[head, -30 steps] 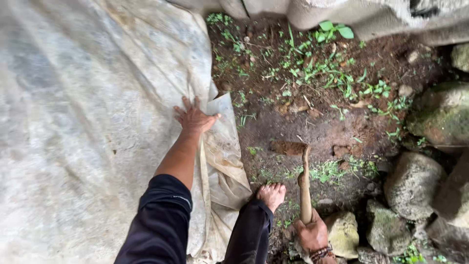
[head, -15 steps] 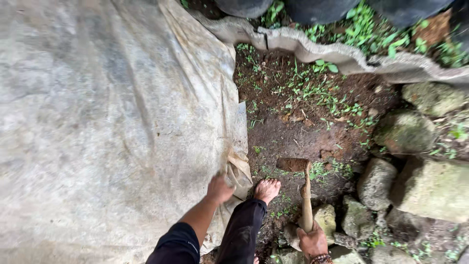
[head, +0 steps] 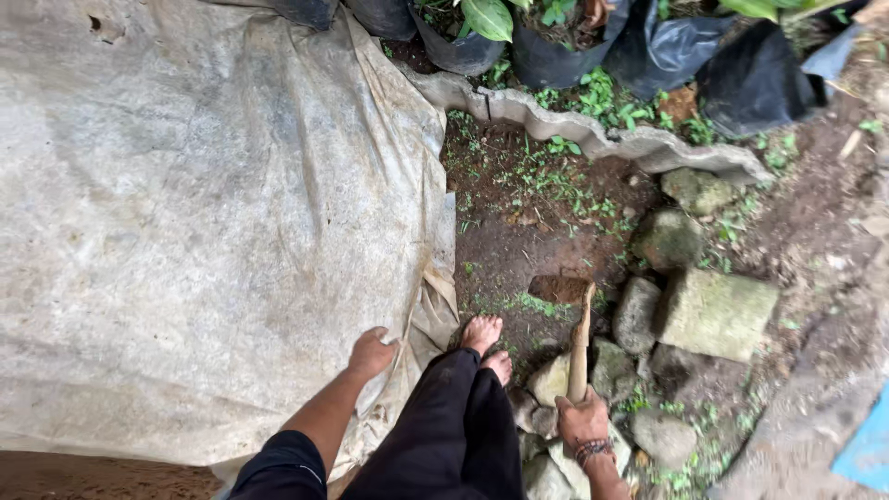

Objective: The person clears rocks and debris from a dirt area using hands and a hoe, then sweeps a concrete surface with a broom. The person moves a tarp and uses tools to tidy the outdoor space.

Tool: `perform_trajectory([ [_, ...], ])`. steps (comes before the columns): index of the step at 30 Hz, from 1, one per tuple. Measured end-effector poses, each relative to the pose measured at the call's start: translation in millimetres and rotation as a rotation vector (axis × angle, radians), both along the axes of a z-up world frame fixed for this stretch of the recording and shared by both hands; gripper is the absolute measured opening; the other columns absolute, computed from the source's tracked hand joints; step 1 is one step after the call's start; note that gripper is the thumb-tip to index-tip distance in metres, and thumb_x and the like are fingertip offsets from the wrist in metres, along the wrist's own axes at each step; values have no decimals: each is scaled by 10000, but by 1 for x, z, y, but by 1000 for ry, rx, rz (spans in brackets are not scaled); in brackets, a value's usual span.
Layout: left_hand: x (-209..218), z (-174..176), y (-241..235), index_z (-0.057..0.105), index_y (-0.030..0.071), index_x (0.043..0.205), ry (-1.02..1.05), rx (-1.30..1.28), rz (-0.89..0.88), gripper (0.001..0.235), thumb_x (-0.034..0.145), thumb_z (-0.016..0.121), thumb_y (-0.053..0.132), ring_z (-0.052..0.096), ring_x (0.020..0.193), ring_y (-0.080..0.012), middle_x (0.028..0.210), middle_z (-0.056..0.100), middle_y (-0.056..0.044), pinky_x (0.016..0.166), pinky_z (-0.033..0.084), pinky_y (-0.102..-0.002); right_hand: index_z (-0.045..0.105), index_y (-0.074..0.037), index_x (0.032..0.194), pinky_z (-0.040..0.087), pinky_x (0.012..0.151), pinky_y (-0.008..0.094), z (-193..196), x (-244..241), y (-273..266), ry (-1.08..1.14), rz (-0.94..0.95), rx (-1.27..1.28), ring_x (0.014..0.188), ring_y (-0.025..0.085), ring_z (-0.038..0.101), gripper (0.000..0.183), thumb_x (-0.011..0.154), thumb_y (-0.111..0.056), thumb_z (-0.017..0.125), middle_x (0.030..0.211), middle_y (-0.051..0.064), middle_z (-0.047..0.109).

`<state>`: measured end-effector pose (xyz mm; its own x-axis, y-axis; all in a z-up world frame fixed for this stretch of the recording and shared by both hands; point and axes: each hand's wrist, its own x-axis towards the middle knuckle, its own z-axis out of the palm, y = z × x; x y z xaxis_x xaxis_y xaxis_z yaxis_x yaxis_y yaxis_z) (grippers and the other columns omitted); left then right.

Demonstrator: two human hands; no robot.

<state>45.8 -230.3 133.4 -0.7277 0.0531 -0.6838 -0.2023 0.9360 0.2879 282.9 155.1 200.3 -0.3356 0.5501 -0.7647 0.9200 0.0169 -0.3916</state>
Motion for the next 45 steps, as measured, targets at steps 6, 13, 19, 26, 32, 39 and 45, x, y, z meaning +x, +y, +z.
perform_trajectory([
  [6,18,77,-51,686,-12,1243,44,-44,-52,626,827,744,453,648,1207,-347,1266,686,-224,1042,495,-394,669,-29,1051,563,822,459,36,71,0,-38,43,92,873,383,715,381,767,-253,788,926,231,745],
  [13,26,124,-72,741,-12,1189,-30,-97,-74,571,863,723,456,699,1133,-354,1159,747,-221,1000,529,-397,660,-39,1080,563,823,466,59,109,-1,23,81,166,897,389,710,391,781,-266,771,935,225,738],
  [19,-11,131,-65,702,-34,1224,-65,-80,-83,584,854,767,413,710,1095,-342,1152,735,-242,965,530,-395,623,-25,1085,566,737,443,87,102,-24,73,-236,-6,809,327,686,381,781,-194,779,894,200,720],
  [26,-53,154,-12,683,-42,1253,37,61,-156,559,871,764,357,699,1121,-314,1221,724,-230,982,515,-380,627,-23,1150,575,629,414,118,123,-43,114,-347,27,682,266,693,383,810,-158,739,785,173,718],
  [32,-60,166,71,668,-2,1275,92,169,-477,561,852,779,350,694,1119,-310,1230,711,-212,967,525,-384,638,2,1129,555,592,406,115,155,-66,-44,-658,1,616,249,688,408,796,-183,785,761,180,723],
  [39,-69,171,188,693,20,1237,39,179,-1063,540,841,774,379,668,1117,-352,1196,711,-224,953,519,-422,694,86,915,547,514,392,132,187,-137,-91,-1112,-56,544,221,673,297,902,-209,731,708,174,700],
  [45,-63,176,299,683,19,1255,-74,151,-1168,564,839,765,392,690,1137,-315,1218,719,-202,979,527,-408,646,24,951,527,481,369,159,192,-235,-74,-1477,111,537,192,632,194,831,-80,757,708,118,681],
])
